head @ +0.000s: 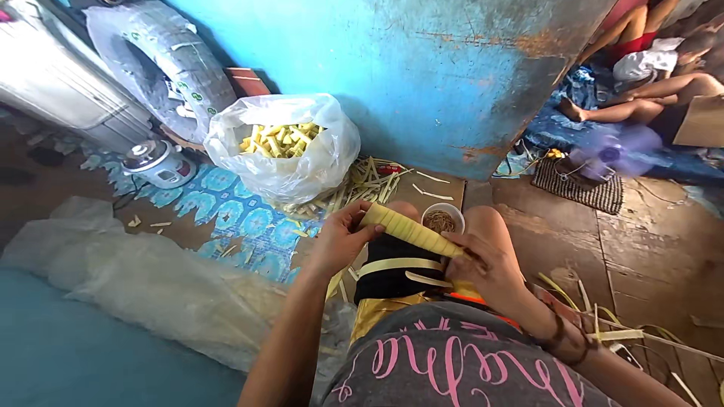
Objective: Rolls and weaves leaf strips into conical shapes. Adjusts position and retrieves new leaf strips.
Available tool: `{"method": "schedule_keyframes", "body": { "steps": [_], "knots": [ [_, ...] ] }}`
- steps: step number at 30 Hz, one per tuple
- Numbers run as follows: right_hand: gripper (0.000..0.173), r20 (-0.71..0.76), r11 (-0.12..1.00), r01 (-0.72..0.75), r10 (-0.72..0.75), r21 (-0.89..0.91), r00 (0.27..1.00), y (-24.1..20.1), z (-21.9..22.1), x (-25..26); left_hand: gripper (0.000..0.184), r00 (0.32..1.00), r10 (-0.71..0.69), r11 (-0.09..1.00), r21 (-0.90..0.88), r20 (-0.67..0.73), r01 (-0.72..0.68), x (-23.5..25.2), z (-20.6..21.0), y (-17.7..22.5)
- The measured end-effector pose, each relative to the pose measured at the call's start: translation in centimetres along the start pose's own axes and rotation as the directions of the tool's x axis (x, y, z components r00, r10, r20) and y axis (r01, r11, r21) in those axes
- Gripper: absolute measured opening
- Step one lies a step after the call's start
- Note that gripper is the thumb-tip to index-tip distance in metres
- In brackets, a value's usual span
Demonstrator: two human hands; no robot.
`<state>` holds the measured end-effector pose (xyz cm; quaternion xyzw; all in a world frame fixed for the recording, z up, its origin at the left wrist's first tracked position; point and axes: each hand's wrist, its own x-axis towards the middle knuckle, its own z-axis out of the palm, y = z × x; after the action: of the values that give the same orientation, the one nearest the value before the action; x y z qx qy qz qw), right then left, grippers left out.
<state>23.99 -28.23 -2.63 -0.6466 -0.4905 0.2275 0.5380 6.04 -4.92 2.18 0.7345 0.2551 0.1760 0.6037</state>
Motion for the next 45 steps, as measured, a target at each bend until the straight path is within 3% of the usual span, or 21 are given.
{"method": "schedule_keyframes", "body": {
  "steps": [2, 3, 4, 6, 8, 10, 12, 13, 15, 17, 19, 21, 22, 24, 25, 27, 29, 31, 35, 40, 45],
  "knots": [
    [0.038, 0.168, 0.786, -0.420, 0.387, 0.454, 0.907, -1.2, -0.4, 0.3, 0.022, 0.998, 0.032, 0.997, -0.067, 0.050, -0.029, -0.1, -0.1, -0.1],
    [0.041, 0.225, 0.674, -0.511, 0.470, 0.534, 0.854, -1.5, -0.5, 0.3, 0.020, 0.996, 0.044, 0.996, -0.081, 0.076, -0.038, -0.2, -0.2, -0.1],
    [0.041, 0.212, 0.698, -0.506, 0.468, 0.506, 0.858, -1.5, -0.5, 0.2, 0.018, 0.995, 0.048, 0.996, -0.078, 0.092, -0.041, -0.2, -0.2, -0.1],
    [0.036, 0.048, 0.966, -0.204, 0.199, 0.161, 0.979, -0.5, -0.3, -0.6, 0.017, 0.996, 0.038, 0.998, -0.060, 0.084, -0.033, 0.0, -0.1, -0.1],
    [0.046, -0.024, 0.981, 0.093, -0.098, -0.171, 0.995, 0.9, -0.2, -0.9, 0.019, 0.997, 0.041, 0.997, -0.073, 0.061, -0.036, -0.1, 0.0, -0.2],
    [0.035, 0.015, 0.989, -0.104, 0.103, 0.106, 0.995, 0.4, -0.4, -1.0, 0.023, 0.994, 0.070, 0.992, -0.109, 0.085, -0.061, -0.2, 0.1, -0.2],
    [0.039, 0.153, 0.762, -0.425, 0.405, 0.489, 0.901, -0.5, -0.6, -0.9, 0.020, 0.988, 0.106, 0.984, -0.152, 0.112, -0.088, -0.2, 0.1, -0.4],
    [0.040, 0.151, 0.760, -0.433, 0.415, 0.485, 0.897, -0.6, -0.6, -1.1, 0.018, 0.988, 0.107, 0.983, -0.161, 0.113, -0.088, -0.1, 0.1, -0.4],
    [0.036, 0.006, 0.985, -0.142, 0.142, 0.102, 0.990, -0.2, -0.5, -1.7, 0.017, 0.993, 0.092, 0.984, -0.161, 0.079, -0.079, 0.0, 0.3, -0.5],
    [0.049, -0.037, 0.952, 0.141, -0.157, -0.271, 0.987, 0.8, -0.4, -2.0, 0.020, 0.995, 0.088, 0.983, -0.165, 0.042, -0.080, -0.1, 0.5, -0.5],
    [0.042, 0.007, 0.998, -0.069, 0.069, 0.008, 0.998, 0.3, -0.7, -2.2, 0.024, 0.992, 0.110, 0.978, -0.187, 0.066, -0.096, 0.0, 0.5, -0.6],
    [0.043, 0.146, 0.815, -0.384, 0.358, 0.434, 0.922, -0.4, -1.0, -2.2, 0.022, 0.988, 0.119, 0.975, -0.199, 0.102, -0.097, -0.1, 0.5, -0.7],
    [0.042, 0.146, 0.825, -0.376, 0.347, 0.422, 0.926, -0.5, -1.0, -2.2, 0.020, 0.989, 0.112, 0.975, -0.202, 0.099, -0.091, -0.1, 0.6, -0.7],
    [0.040, 0.022, 0.998, -0.037, 0.038, -0.058, 0.999, 0.1, -0.9, -2.5, 0.018, 0.995, 0.085, 0.979, -0.193, 0.055, -0.072, 0.0, 0.9, -0.8],
    [0.045, -0.006, 0.928, 0.155, -0.167, -0.339, 0.986, 0.6, -0.8, -2.5, 0.018, 0.997, 0.076, 0.978, -0.196, 0.034, -0.068, 0.1, 0.9, -0.9],
    [0.053, 0.003, 0.785, 0.281, -0.336, -0.552, 0.942, 1.5, -0.8, -2.2, 0.026, 0.996, 0.084, 0.977, -0.200, 0.027, -0.077, 0.1, 1.0, -1.0],
    [0.062, -0.028, 0.923, 0.156, -0.177, -0.351, 0.984, 1.4, -0.9, -2.4, 0.034, 0.992, 0.108, 0.975, -0.201, 0.060, -0.094, 0.0, 0.9, -0.9],
    [0.061, 0.053, 0.996, -0.063, 0.060, 0.058, 0.997, 0.8, -1.5, -2.6, 0.033, 0.987, 0.135, 0.971, -0.211, 0.088, -0.114, -0.1, 0.8, -1.0],
    [0.051, 0.246, 0.772, -0.401, 0.319, 0.493, 0.915, 0.0, -2.3, -2.9, 0.025, 0.977, 0.184, 0.949, -0.277, 0.105, -0.149, 0.1, 0.9, -1.5],
    [0.051, 0.500, 0.534, -0.578, 0.301, 0.617, 0.812, -0.4, -2.9, -3.0, 0.021, 0.984, 0.170, 0.902, -0.411, 0.061, -0.130, 0.4, 1.8, -2.4],
    [0.054, 0.701, 0.488, -0.703, 0.229, 0.518, 0.676, 0.1, -2.8, -2.9, 0.015, 0.978, 0.207, 0.935, -0.301, 0.037, -0.187, 0.2, 1.3, -4.3]
  ]
}}
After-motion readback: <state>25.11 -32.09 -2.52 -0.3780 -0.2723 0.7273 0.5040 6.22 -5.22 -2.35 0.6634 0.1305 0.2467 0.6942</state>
